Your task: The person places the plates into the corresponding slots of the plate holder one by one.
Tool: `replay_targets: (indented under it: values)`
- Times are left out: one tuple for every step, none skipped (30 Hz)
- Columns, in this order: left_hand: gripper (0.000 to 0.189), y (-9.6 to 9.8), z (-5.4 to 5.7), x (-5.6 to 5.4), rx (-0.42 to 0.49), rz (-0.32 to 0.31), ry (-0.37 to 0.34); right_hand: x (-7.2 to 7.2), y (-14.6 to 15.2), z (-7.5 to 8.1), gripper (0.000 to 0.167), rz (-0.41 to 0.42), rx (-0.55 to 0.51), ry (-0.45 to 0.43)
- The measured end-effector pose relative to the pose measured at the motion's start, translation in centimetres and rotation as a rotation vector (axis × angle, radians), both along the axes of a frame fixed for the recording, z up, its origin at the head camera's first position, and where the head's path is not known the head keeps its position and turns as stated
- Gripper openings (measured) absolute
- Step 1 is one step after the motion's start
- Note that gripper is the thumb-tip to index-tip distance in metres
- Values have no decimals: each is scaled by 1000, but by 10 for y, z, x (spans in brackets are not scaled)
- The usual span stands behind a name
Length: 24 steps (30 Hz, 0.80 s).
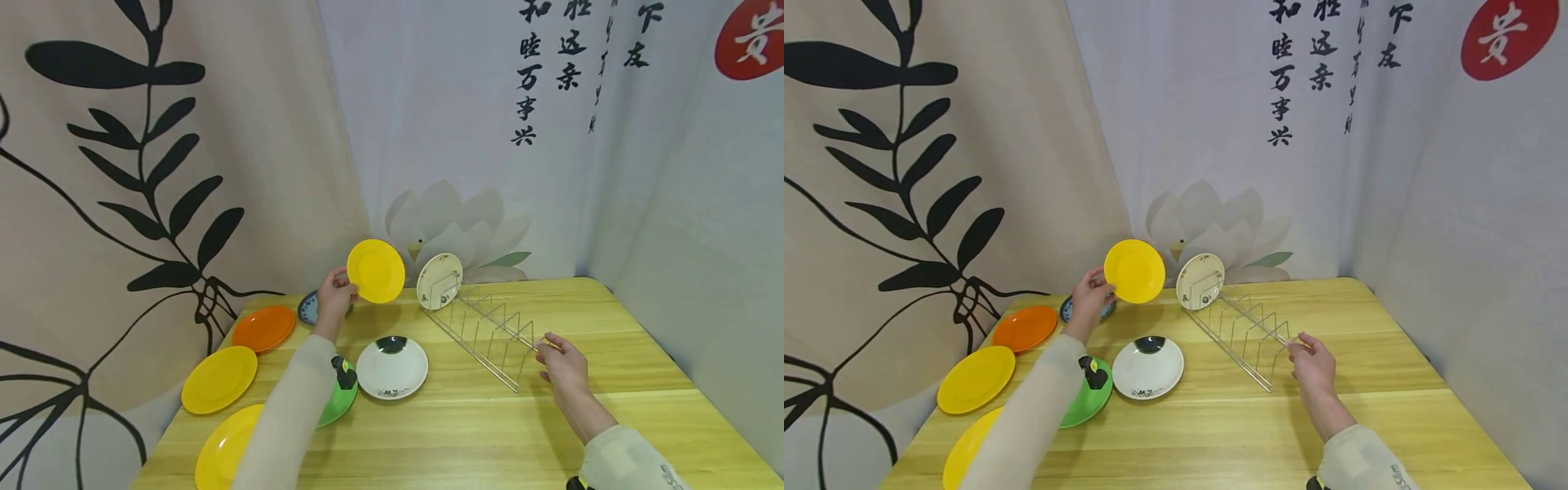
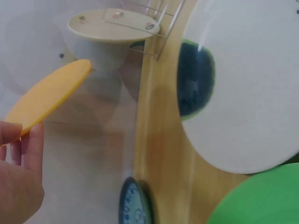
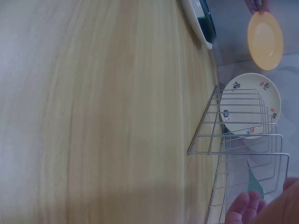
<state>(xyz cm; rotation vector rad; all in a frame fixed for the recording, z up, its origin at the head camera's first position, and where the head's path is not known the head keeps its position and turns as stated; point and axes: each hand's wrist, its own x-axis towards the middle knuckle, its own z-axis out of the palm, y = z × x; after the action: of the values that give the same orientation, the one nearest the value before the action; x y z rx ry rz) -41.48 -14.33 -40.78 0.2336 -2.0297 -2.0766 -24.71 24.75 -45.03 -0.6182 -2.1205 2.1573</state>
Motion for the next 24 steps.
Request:
replay_targets:
  values:
    - [51,1,3,0,3,-7,7,0,0,0,62,2,-1,0]
    - [50,1,5,0,5,-12,13,0,0,0,62,2,0,-1]
    - [51,2,8,0,7,-18,19,-1,0,0,62,0,2,-1]
    - [50,4,11,0,10,-24,26,-1,0,0,62,-1,2,-2]
    - [50,5,14,0,12,-28,32,-1,0,0,62,-2,3,-2]
    - [51,7,17,0,12,-33,38,-1,0,0,62,-3,4,-3]
    - [51,8,19,0,18,-40,46,-1,0,0,62,-3,5,-3]
    - [51,10,22,0,17,-45,55,-1,0,0,62,-4,8,-4]
    - [51,12,25,1,17,-48,61,-1,0,0,62,-4,9,-4]
    - [51,14,27,0,16,-51,66,-1,0,0,62,-4,10,-4]
    - [51,16,30,1,13,-55,71,-1,0,0,62,-4,12,-5]
    - [51,18,32,1,14,-61,78,-1,0,0,61,-5,15,-6]
    - [51,20,33,1,16,-68,84,-1,0,0,61,-4,16,-6]
    - [51,22,35,1,10,-74,89,0,0,0,61,-4,18,-7]
    - [51,24,36,0,12,-83,95,0,0,0,61,-4,19,-7]
    - [51,26,38,0,13,-93,102,0,0,0,61,-4,19,-7]
    - [50,28,39,0,14,-102,109,0,0,0,61,-4,20,-7]
    - [50,29,39,0,18,-112,116,0,0,0,61,-4,21,-6]
    - [49,31,40,-1,18,-122,124,0,-1,0,61,-5,22,-6]
    - [49,33,40,-2,14,-130,131,0,-1,0,61,-6,23,-6]
    - [48,34,40,-2,16,-139,139,0,-1,0,61,-6,25,-6]
    - [48,36,40,-3,14,-147,149,0,-1,0,61,-6,25,-6]
    - [48,38,40,-3,14,-155,158,0,-1,0,61,-7,26,-6]
    - [47,41,40,-4,13,-161,167,0,-1,0,61,-7,26,-6]
